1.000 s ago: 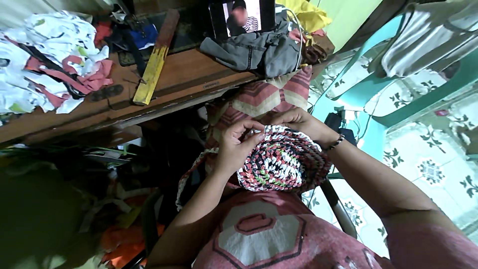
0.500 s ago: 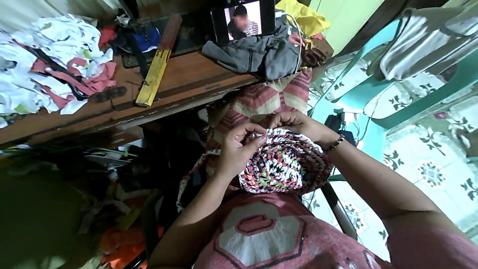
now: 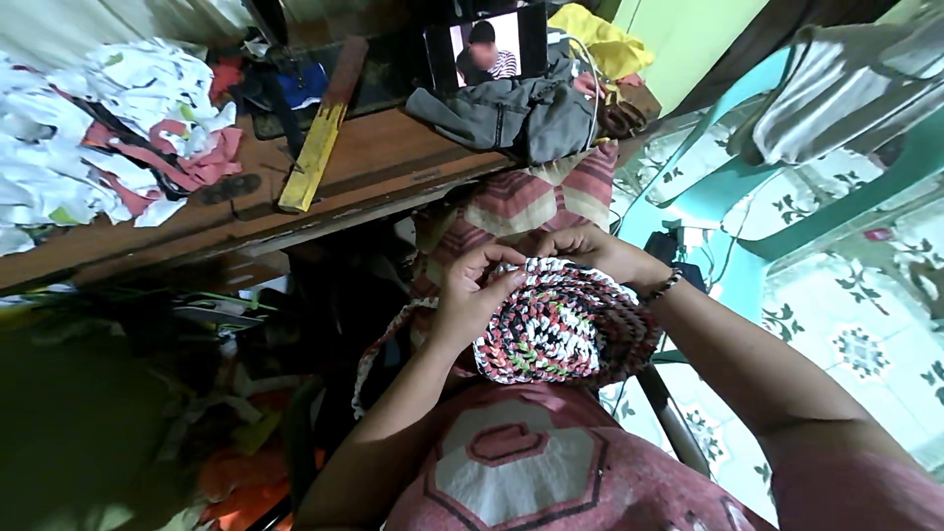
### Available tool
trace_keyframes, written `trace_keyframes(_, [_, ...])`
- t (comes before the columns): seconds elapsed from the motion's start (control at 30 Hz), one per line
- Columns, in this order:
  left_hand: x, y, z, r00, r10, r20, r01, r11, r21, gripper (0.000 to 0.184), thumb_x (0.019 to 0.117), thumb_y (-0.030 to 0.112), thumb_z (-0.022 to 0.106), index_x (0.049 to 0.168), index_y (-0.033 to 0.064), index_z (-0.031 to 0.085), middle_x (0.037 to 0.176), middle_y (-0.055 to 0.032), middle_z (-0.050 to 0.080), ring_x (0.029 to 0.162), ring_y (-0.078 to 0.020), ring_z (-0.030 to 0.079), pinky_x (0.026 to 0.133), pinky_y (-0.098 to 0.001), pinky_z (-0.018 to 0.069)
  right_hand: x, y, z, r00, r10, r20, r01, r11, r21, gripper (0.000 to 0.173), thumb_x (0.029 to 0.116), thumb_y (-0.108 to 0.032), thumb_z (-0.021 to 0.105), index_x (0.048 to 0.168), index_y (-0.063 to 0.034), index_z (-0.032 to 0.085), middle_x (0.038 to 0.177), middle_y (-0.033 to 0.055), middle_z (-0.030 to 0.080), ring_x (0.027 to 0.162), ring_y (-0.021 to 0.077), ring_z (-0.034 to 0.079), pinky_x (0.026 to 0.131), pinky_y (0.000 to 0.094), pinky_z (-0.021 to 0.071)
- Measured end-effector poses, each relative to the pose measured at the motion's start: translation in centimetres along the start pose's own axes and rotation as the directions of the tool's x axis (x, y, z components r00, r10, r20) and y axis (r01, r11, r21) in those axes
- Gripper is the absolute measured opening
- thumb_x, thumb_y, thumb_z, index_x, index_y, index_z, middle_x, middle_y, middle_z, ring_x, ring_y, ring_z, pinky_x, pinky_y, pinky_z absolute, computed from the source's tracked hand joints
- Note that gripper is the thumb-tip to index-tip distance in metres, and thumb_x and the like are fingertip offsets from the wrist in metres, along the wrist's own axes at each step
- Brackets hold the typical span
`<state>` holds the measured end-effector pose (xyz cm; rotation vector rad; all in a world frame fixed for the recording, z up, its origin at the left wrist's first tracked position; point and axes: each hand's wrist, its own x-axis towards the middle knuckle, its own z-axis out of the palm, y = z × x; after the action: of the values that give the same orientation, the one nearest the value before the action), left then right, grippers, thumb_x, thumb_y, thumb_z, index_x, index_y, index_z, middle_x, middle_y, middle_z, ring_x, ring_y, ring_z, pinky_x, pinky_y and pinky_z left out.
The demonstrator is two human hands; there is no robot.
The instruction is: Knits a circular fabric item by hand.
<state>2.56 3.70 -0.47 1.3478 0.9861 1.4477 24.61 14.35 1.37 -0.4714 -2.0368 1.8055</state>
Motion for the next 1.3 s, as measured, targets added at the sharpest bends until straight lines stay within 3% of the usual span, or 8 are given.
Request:
trace_keyframes(0.13, [-0.13,0.10,-0.08,0.999,-0.044,-0.001,0.044,0.999,-0.004,0.018,0.0904,-0.001,0.073,0.108,0.0036,0.071,0.098,-0.0045,0.072,0.083,-0.0110,0.068,0.075,-0.0278,0.0596,0.08,-0.30,0.07,1.000,-0.003,0.002,0.003,0.999,-0.037,0.025,0.0927,0.009,0.049,0.100,-0.0019,0.070,0.094,0.0008,0.071,0.078,0.0025,0.065,0.071,0.0178,0.0568])
trace_keyframes(0.23, [-0.20,0.11,-0.15,0.998,-0.061,0.003,0.061,0.998,0.003,0.017,0.0905,0.000,0.073,0.106,0.0050,0.071,0.098,-0.0039,0.071,0.085,-0.0111,0.067,0.076,-0.0282,0.0592,0.13,-0.36,0.08,1.000,0.007,0.006,-0.006,0.999,-0.033,0.023,0.0929,0.009,0.049,0.097,-0.0012,0.070,0.084,0.0006,0.070,0.072,0.0019,0.064,0.066,0.0176,0.0557])
trace_keyframes(0.4, [-0.15,-0.07,-0.24,0.999,-0.032,0.013,0.032,0.999,0.023,0.010,0.0900,-0.001,0.072,0.098,0.0051,0.072,0.099,-0.0049,0.071,0.088,-0.0123,0.067,0.076,-0.0284,0.0586,0.13,-0.09,-0.05,1.000,-0.002,0.016,0.002,1.000,-0.016,0.024,0.0918,0.009,0.049,0.099,-0.0016,0.070,0.085,0.0009,0.070,0.072,0.0025,0.064,0.067,0.0184,0.0560])
trace_keyframes(0.63, [-0.15,0.10,-0.12,0.998,-0.059,0.007,0.059,0.998,-0.035,0.015,0.0874,-0.004,0.074,0.100,0.0048,0.071,0.094,-0.0038,0.070,0.080,-0.0101,0.065,0.071,-0.0252,0.0572,0.12,-0.05,-0.02,1.000,0.003,0.016,-0.003,1.000,0.007,0.024,0.0932,0.009,0.048,0.100,-0.0018,0.069,0.086,0.0015,0.070,0.073,0.0030,0.064,0.067,0.0184,0.0562])
trace_keyframes(0.93, [-0.18,0.06,-0.02,1.000,-0.024,0.012,0.024,1.000,-0.010,0.016,0.0860,-0.006,0.073,0.098,0.0039,0.071,0.098,-0.0049,0.070,0.088,-0.0125,0.067,0.077,-0.0285,0.0589,-0.18,0.21,0.02,0.999,-0.035,0.020,0.036,0.998,-0.059,0.024,0.0944,0.006,0.048,0.101,-0.0031,0.069,0.090,0.0001,0.070,0.077,0.0024,0.065,0.070,0.0191,0.0566])
trace_keyframes(1.03, [-0.23,-0.02,-0.04,1.000,-0.027,0.012,0.027,0.999,-0.019,0.016,0.0861,-0.006,0.073,0.099,0.0042,0.071,0.096,-0.0047,0.070,0.085,-0.0121,0.067,0.075,-0.0277,0.0588,-0.20,0.34,-0.09,0.999,-0.039,0.027,0.040,0.998,-0.057,0.024,0.0930,0.007,0.048,0.100,-0.0040,0.069,0.085,-0.0017,0.069,0.073,0.0008,0.063,0.067,0.0174,0.0552])
trace_keyframes(1.3, [-0.37,-0.12,-0.07,1.000,-0.030,0.000,0.030,0.999,-0.042,0.016,0.0869,-0.005,0.073,0.099,0.0039,0.071,0.097,-0.0052,0.070,0.086,-0.0121,0.067,0.076,-0.0285,0.0588,-0.24,0.38,-0.19,1.000,-0.026,0.009,0.026,0.999,-0.034,0.024,0.0944,0.008,0.048,0.101,-0.0020,0.069,0.089,0.0004,0.071,0.075,0.0021,0.065,0.068,0.0184,0.0568])
